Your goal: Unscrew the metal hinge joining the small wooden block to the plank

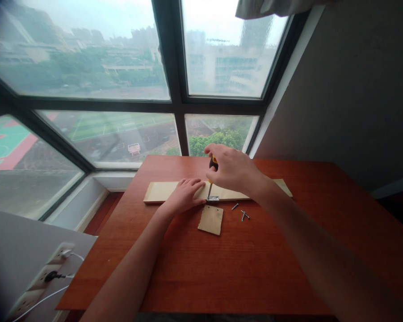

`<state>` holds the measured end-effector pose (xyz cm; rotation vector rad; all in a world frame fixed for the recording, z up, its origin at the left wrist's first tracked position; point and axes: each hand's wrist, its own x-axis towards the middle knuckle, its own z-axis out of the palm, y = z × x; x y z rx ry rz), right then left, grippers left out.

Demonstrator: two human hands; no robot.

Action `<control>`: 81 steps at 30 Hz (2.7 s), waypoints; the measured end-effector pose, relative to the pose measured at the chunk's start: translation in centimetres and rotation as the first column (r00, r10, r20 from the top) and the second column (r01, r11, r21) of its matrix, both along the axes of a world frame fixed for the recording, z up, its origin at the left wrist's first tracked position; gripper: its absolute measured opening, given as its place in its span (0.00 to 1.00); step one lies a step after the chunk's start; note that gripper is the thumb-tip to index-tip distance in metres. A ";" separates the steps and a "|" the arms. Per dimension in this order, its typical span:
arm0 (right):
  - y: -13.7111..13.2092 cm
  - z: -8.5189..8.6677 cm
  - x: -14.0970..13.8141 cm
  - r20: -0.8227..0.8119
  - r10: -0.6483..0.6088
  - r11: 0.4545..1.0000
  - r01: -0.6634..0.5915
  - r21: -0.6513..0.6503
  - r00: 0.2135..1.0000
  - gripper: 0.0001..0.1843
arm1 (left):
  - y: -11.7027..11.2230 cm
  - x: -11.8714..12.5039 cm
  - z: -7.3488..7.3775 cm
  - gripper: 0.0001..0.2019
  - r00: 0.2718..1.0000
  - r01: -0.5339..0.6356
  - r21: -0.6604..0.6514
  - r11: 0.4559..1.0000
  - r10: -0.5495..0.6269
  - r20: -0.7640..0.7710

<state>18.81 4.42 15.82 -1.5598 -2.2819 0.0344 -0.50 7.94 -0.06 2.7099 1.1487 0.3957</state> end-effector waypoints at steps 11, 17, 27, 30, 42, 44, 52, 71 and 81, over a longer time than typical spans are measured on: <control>-0.1 -0.3 -0.6 0.100 -0.134 0.988 0.125 0.086 0.986 0.17 | 0.1 0.0 -0.2 0.25 1.000 -0.002 0.006 1.000 0.002 -0.003; -0.1 -0.2 -0.4 -0.005 -0.035 0.998 0.035 0.046 0.999 0.20 | 0.1 0.0 -0.1 0.26 1.000 -0.002 -0.012 1.000 0.002 0.006; -0.1 -0.4 -0.6 0.085 -0.130 0.990 0.125 0.066 0.988 0.16 | 0.0 0.1 0.2 0.24 1.000 -0.004 -0.024 1.000 0.004 0.003; -0.2 -0.4 -0.5 0.040 -0.070 0.996 0.068 0.051 0.997 0.16 | -0.1 0.1 0.2 0.24 1.000 -0.008 -0.025 1.000 0.009 0.018; -0.1 -0.6 -0.5 0.065 -0.133 0.988 0.128 0.083 0.989 0.17 | 0.2 -0.2 0.7 0.24 0.991 0.042 -0.043 0.998 -0.036 0.130; -0.1 -0.6 -0.4 0.062 -0.129 0.989 0.124 0.079 0.990 0.15 | 0.2 0.0 1.0 0.20 0.986 0.054 -0.046 0.997 -0.046 0.163; -0.6 -0.1 0.0 -0.028 -0.016 1.000 0.016 0.002 0.999 0.18 | 0.0 0.8 0.7 0.07 0.972 0.055 -0.208 0.976 -0.004 0.237; -0.4 -0.7 0.0 -0.074 -0.015 0.996 0.022 0.084 0.997 0.16 | 0.2 1.4 -0.4 0.10 0.955 0.061 -0.231 0.971 0.011 0.297; -0.4 0.0 0.2 -0.091 -0.042 0.994 0.051 0.097 0.995 0.14 | 0.0 1.7 -0.5 0.07 0.963 0.028 -0.204 0.979 0.029 0.268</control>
